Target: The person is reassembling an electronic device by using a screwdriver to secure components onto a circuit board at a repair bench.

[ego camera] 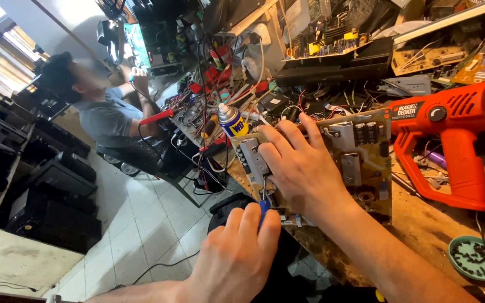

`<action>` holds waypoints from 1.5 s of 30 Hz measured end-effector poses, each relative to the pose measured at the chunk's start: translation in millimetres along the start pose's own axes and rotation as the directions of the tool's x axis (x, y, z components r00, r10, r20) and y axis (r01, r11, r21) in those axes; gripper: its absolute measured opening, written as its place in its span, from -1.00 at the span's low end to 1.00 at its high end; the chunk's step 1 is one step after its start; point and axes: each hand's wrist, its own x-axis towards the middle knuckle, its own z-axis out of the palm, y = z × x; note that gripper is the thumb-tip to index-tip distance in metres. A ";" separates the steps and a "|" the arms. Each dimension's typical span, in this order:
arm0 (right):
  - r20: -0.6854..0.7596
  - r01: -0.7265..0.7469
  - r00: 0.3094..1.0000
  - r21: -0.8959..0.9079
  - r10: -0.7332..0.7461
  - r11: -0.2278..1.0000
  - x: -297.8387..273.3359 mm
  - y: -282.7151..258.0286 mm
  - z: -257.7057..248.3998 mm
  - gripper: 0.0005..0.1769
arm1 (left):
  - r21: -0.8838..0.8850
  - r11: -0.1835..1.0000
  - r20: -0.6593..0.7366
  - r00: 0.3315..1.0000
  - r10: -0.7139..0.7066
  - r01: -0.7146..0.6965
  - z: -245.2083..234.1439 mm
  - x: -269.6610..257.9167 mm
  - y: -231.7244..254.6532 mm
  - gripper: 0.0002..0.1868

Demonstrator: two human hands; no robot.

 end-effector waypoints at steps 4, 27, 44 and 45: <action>0.040 -0.011 0.999 -0.004 0.011 1.000 -0.3 0.5 -0.1 -0.59 | 0.033 0.998 0.024 0.998 -0.063 0.062 -2.1 -0.4 0.7 -0.64; 0.043 0.000 0.999 0.015 0.000 1.000 0.1 3.7 2.0 -0.48 | 0.283 0.959 0.063 0.997 -0.045 0.025 -0.2 3.7 20.1 -0.84; 0.067 0.011 0.998 -0.059 -0.007 0.998 -2.2 5.7 -2.1 -0.20 | 0.431 0.881 0.141 0.979 0.146 -0.193 3.0 20.6 45.2 -0.67; 0.064 0.020 0.998 -0.057 -0.017 0.998 -2.8 6.3 0.2 -0.20 | 0.437 0.880 0.140 0.981 0.137 -0.185 12.4 16.5 46.5 -0.67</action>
